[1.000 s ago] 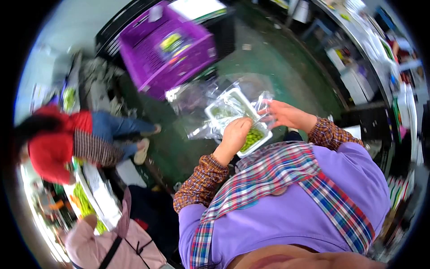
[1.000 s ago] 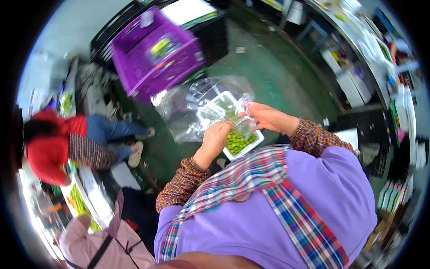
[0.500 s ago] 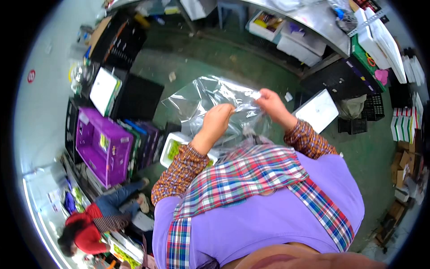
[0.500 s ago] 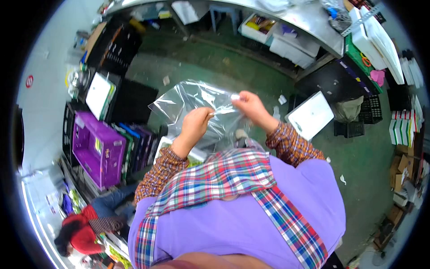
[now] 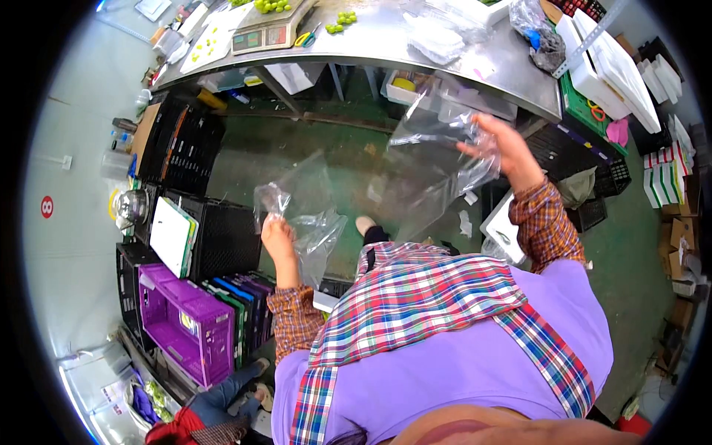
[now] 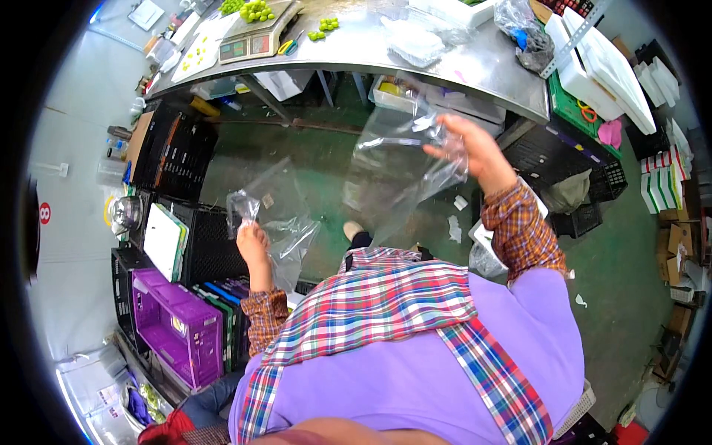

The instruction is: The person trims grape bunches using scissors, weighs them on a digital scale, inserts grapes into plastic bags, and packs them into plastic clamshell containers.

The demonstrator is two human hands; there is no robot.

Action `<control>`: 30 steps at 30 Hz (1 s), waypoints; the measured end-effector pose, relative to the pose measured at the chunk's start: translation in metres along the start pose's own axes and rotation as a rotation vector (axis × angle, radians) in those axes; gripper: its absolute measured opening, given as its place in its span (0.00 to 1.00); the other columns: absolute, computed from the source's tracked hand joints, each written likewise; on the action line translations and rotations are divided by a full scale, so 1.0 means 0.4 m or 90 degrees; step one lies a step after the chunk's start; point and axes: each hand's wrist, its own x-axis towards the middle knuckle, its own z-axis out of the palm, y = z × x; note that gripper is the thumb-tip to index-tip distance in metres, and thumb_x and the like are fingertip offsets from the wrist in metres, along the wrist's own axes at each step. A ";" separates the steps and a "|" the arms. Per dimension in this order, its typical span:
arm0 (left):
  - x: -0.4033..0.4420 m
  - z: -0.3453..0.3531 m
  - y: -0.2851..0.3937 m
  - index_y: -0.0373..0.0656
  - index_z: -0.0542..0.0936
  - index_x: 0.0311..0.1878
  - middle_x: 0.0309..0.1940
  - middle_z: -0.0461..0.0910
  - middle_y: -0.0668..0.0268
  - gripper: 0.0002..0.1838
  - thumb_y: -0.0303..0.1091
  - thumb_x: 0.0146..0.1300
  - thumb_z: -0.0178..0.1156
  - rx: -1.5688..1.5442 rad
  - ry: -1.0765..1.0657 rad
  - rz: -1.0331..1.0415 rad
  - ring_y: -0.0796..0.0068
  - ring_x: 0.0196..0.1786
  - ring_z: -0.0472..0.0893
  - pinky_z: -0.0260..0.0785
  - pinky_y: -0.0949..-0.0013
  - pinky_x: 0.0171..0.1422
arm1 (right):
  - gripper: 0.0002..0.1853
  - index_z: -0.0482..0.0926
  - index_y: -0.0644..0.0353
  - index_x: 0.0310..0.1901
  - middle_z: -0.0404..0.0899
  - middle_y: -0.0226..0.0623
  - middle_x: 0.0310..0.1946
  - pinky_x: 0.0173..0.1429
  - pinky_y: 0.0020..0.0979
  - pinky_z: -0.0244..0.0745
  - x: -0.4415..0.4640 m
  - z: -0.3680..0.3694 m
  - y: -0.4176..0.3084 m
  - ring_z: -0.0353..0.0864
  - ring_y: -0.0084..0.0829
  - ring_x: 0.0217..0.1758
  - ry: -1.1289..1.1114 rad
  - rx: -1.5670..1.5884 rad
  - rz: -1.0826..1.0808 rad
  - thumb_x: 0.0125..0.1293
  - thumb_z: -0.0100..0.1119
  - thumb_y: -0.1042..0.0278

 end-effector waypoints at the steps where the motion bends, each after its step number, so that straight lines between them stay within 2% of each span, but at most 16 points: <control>1: 0.022 0.007 0.008 0.47 0.68 0.27 0.14 0.58 0.78 0.13 0.40 0.68 0.49 -0.029 0.004 -0.024 0.87 0.14 0.56 0.45 0.79 0.16 | 0.12 0.74 0.65 0.45 0.70 0.38 0.42 0.55 0.52 0.76 0.053 0.033 -0.046 0.78 0.34 0.38 -0.016 0.020 -0.017 0.66 0.55 0.66; 4: 0.121 0.005 0.058 0.49 0.63 0.22 0.12 0.53 0.78 0.20 0.47 0.69 0.48 -0.121 0.010 -0.078 0.85 0.13 0.52 0.41 0.77 0.16 | 0.13 0.70 0.68 0.48 0.70 0.51 0.47 0.58 0.60 0.72 0.176 0.225 -0.176 0.78 0.45 0.44 0.015 0.037 -0.064 0.67 0.52 0.69; 7: 0.304 0.006 0.121 0.51 0.57 0.18 0.11 0.49 0.77 0.27 0.58 0.69 0.42 -0.208 -0.025 -0.104 0.84 0.14 0.47 0.38 0.77 0.16 | 0.16 0.66 0.69 0.52 0.68 0.64 0.54 0.57 0.62 0.71 0.379 0.321 -0.262 0.74 0.58 0.54 0.027 0.106 -0.215 0.67 0.51 0.69; 9: 0.411 0.053 0.221 0.50 0.61 0.20 0.12 0.52 0.76 0.29 0.63 0.67 0.39 -0.231 0.033 -0.146 0.82 0.14 0.50 0.41 0.77 0.17 | 0.13 0.67 0.70 0.51 0.71 0.61 0.53 0.57 0.63 0.70 0.472 0.398 -0.321 0.71 0.59 0.57 0.033 0.096 -0.263 0.70 0.47 0.70; 10: 0.461 0.071 0.261 0.49 0.63 0.21 0.13 0.53 0.76 0.30 0.66 0.66 0.37 -0.246 0.068 -0.171 0.81 0.14 0.51 0.43 0.77 0.17 | 0.11 0.69 0.70 0.47 0.76 0.54 0.48 0.58 0.63 0.69 0.635 0.290 -0.379 0.75 0.55 0.53 -0.095 0.153 -0.246 0.70 0.45 0.71; 12: 0.578 0.071 0.321 0.40 0.71 0.41 0.23 0.65 0.68 0.37 0.72 0.60 0.41 -0.326 -0.018 -0.205 0.72 0.23 0.64 0.56 0.73 0.21 | 0.09 0.69 0.71 0.45 0.76 0.47 0.43 0.61 0.63 0.66 0.713 0.335 -0.395 0.78 0.48 0.44 -0.354 0.328 -0.235 0.70 0.43 0.75; 13: 0.640 0.055 0.346 0.37 0.69 0.42 0.25 0.66 0.67 0.40 0.73 0.59 0.40 -0.417 -0.195 -0.214 0.71 0.26 0.65 0.57 0.73 0.23 | 0.06 0.69 0.72 0.42 0.72 0.44 0.38 0.64 0.64 0.61 0.738 0.416 -0.412 0.75 0.40 0.39 0.018 0.264 -0.331 0.69 0.42 0.79; 15: 0.750 0.063 0.385 0.34 0.68 0.48 0.30 0.66 0.65 0.36 0.65 0.63 0.44 -0.491 -0.340 -0.185 0.71 0.32 0.65 0.60 0.71 0.31 | 0.05 0.69 0.72 0.39 0.70 0.43 0.39 0.66 0.62 0.60 0.851 0.411 -0.413 0.73 0.36 0.43 0.040 0.028 -0.432 0.66 0.41 0.83; 16: 0.789 0.084 0.415 0.32 0.67 0.51 0.32 0.65 0.64 0.33 0.60 0.64 0.45 -0.533 -0.374 -0.195 0.71 0.34 0.65 0.60 0.71 0.34 | 0.05 0.69 0.73 0.39 0.69 0.43 0.39 0.66 0.59 0.61 0.881 0.447 -0.407 0.72 0.35 0.44 0.062 0.141 -0.428 0.65 0.42 0.84; 18: 0.870 0.113 0.448 0.31 0.66 0.55 0.33 0.64 0.65 0.24 0.41 0.64 0.48 -0.543 -0.392 -0.153 0.75 0.34 0.64 0.59 0.71 0.36 | 0.10 0.69 0.75 0.46 0.70 0.41 0.40 0.67 0.51 0.62 0.998 0.403 -0.407 0.71 0.33 0.44 0.183 -0.280 -0.481 0.67 0.44 0.78; 20: 0.972 0.130 0.457 0.32 0.68 0.55 0.29 0.64 0.67 0.20 0.33 0.62 0.50 -0.597 -0.425 -0.170 0.77 0.31 0.63 0.58 0.73 0.34 | 0.18 0.70 0.71 0.51 0.74 0.39 0.39 0.60 0.39 0.66 1.090 0.399 -0.394 0.72 0.28 0.42 0.361 -0.612 -0.438 0.65 0.51 0.65; 23: 1.061 0.160 0.509 0.34 0.70 0.52 0.26 0.64 0.68 0.16 0.29 0.63 0.51 -0.466 -0.264 -0.168 0.78 0.27 0.63 0.58 0.75 0.32 | 0.25 0.73 0.64 0.51 0.79 0.37 0.36 0.49 0.25 0.71 1.271 0.290 -0.392 0.74 0.23 0.38 0.521 -0.966 -0.329 0.61 0.59 0.52; 25: 1.145 0.148 0.507 0.35 0.71 0.51 0.24 0.63 0.69 0.14 0.31 0.65 0.51 -0.521 -0.273 -0.196 0.78 0.26 0.62 0.58 0.75 0.30 | 0.20 0.72 0.66 0.50 0.75 0.35 0.37 0.54 0.26 0.71 1.351 0.282 -0.366 0.73 0.27 0.41 0.593 -1.098 -0.227 0.66 0.55 0.57; 27: 1.220 0.149 0.522 0.36 0.73 0.49 0.23 0.65 0.69 0.12 0.33 0.66 0.52 -0.568 -0.253 -0.224 0.78 0.23 0.62 0.57 0.75 0.26 | 0.23 0.72 0.65 0.49 0.77 0.34 0.39 0.52 0.25 0.71 1.498 0.223 -0.344 0.74 0.27 0.44 0.474 -0.086 -0.405 0.62 0.59 0.53; 29: 1.288 0.163 0.549 0.37 0.72 0.48 0.22 0.65 0.71 0.11 0.32 0.66 0.53 -0.504 -0.199 -0.197 0.79 0.23 0.63 0.57 0.77 0.25 | 0.28 0.71 0.65 0.49 0.77 0.34 0.42 0.51 0.25 0.70 1.607 0.127 -0.287 0.74 0.26 0.46 0.496 -0.218 -0.443 0.56 0.66 0.51; 30: 1.325 0.169 0.568 0.38 0.71 0.47 0.22 0.65 0.71 0.10 0.31 0.65 0.53 -0.469 -0.171 -0.184 0.80 0.23 0.64 0.57 0.78 0.25 | 0.25 0.69 0.67 0.47 0.73 0.35 0.44 0.54 0.25 0.69 1.594 0.137 -0.293 0.72 0.27 0.48 0.578 -0.623 -0.274 0.57 0.65 0.55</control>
